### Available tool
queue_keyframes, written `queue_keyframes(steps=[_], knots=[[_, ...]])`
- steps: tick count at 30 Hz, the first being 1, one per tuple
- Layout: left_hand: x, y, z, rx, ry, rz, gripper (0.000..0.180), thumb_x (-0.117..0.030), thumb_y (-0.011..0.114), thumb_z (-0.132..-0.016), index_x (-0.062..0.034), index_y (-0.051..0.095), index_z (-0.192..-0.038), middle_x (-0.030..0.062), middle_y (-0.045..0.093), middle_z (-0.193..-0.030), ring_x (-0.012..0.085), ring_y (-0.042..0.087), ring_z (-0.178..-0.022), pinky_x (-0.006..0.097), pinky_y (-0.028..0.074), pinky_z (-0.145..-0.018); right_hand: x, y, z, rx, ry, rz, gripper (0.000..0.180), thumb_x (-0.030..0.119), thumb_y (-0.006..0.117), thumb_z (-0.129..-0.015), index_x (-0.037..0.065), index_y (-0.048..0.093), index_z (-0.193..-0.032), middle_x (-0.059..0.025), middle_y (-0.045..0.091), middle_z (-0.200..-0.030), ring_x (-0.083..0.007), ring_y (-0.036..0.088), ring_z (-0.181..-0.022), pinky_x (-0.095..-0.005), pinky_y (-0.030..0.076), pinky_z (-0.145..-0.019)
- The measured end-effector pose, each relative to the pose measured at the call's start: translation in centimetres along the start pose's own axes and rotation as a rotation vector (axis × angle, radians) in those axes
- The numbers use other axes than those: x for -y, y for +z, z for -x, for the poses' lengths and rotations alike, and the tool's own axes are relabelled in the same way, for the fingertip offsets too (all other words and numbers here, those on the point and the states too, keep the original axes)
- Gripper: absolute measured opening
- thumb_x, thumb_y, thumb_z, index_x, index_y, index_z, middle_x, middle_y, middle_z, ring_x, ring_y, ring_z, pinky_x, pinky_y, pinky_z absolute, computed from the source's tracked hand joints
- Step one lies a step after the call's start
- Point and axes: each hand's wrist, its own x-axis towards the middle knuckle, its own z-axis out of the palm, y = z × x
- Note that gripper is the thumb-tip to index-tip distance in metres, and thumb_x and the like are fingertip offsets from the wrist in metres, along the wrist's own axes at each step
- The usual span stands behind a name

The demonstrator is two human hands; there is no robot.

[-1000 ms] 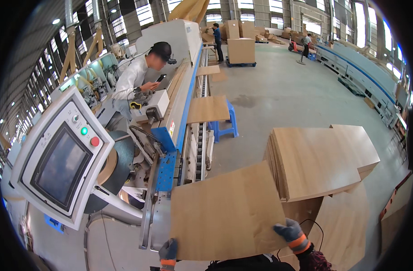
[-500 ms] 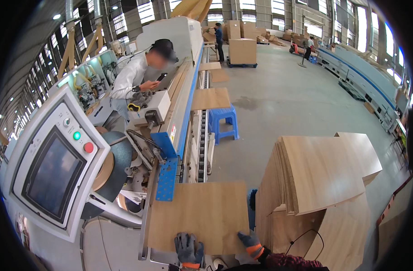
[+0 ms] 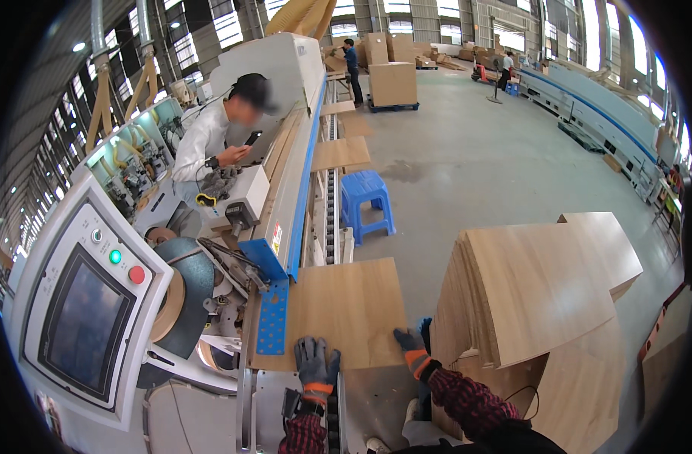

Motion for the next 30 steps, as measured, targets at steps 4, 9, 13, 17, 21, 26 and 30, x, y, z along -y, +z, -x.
queue_keyframes(steps=[4, 9, 13, 17, 21, 26, 30], knots=[[1.3, 2.4, -3.8, -0.042, 0.065, 0.005, 0.046, -0.040, 0.052, -0.083, -0.0012, 0.056, -0.107, 0.0203, 0.046, -0.110, 0.0398, 0.040, -0.110, 0.050, 0.031, -0.097, 6.0, 1.1, 2.5, -0.167, -0.124, 0.477, 0.031, 0.023, 0.056, -0.088, -0.002, 0.058, -0.107, -0.0195, 0.058, -0.112, -0.0331, 0.059, -0.096, -0.0369, 0.047, -0.081], [2.9, 5.5, -8.4, -0.079, 0.090, -0.057, 0.053, -0.045, 0.053, -0.081, -0.0007, 0.057, -0.111, 0.0207, 0.047, -0.113, 0.0390, 0.041, -0.111, 0.050, 0.031, -0.097, 15.6, -5.2, 14.7, 0.095, -0.898, 0.789, 0.023, 0.021, 0.061, -0.081, 0.004, 0.060, -0.096, -0.0117, 0.061, -0.099, -0.0292, 0.061, -0.084, -0.0401, 0.050, -0.072], [0.1, 7.1, -9.1, -0.231, 0.014, -0.193, 0.054, -0.050, 0.054, -0.082, -0.0003, 0.059, -0.103, 0.0218, 0.051, -0.106, 0.0385, 0.047, -0.103, 0.051, 0.037, -0.090, 20.2, -21.1, 16.5, -0.761, -0.647, 1.703, 0.030, 0.017, 0.058, -0.086, 0.002, 0.057, -0.112, -0.0122, 0.060, -0.105, -0.0303, 0.058, -0.093, -0.0398, 0.048, -0.081], [-11.5, 8.0, -4.7, -0.015, 0.294, 0.208, 0.042, -0.040, 0.057, -0.087, -0.0055, 0.057, -0.110, 0.0173, 0.059, -0.104, 0.0360, 0.056, -0.094, 0.045, 0.044, -0.083, 21.1, -40.6, 12.5, -1.223, -0.055, 1.453, 0.054, 0.039, 0.056, -0.086, -0.003, 0.052, -0.119, -0.0220, 0.052, -0.125, -0.0363, 0.048, -0.117, -0.0422, 0.037, -0.099], [-25.2, 8.0, -1.0, 0.336, -0.003, 1.446, 0.051, -0.039, 0.057, -0.089, 0.0017, 0.050, -0.118, 0.0155, 0.058, -0.109, 0.0296, 0.054, -0.102, 0.036, 0.041, -0.092, 18.7, -50.8, 10.8, -1.139, 0.324, 1.166, 0.057, 0.048, 0.055, -0.081, -0.002, 0.061, -0.107, -0.0249, 0.058, -0.113, -0.0399, 0.051, -0.112, -0.0438, 0.040, -0.095], [-31.8, 4.5, -1.9, 0.635, -0.227, 1.196, 0.075, -0.051, 0.057, -0.083, 0.0062, 0.043, -0.129, 0.0258, 0.047, -0.129, 0.0326, 0.041, -0.127, 0.037, 0.034, -0.103, 17.8, -49.9, 11.9, -1.246, 0.111, 1.327, 0.046, 0.045, 0.054, -0.080, 0.001, 0.065, -0.089, -0.0243, 0.061, -0.100, -0.0413, 0.054, -0.099, -0.0462, 0.043, -0.089], [-33.1, 2.0, -2.4, 0.556, -0.399, 1.434, 0.054, -0.041, 0.061, -0.085, 0.0033, 0.053, -0.115, 0.0103, 0.059, -0.110, 0.0177, 0.054, -0.102, 0.030, 0.042, -0.090, 19.2, -46.4, 12.7, -1.190, 0.095, 1.377, 0.046, 0.045, 0.057, -0.078, 0.000, 0.065, -0.082, -0.0225, 0.062, -0.092, -0.0394, 0.055, -0.095, -0.0453, 0.043, -0.085]])
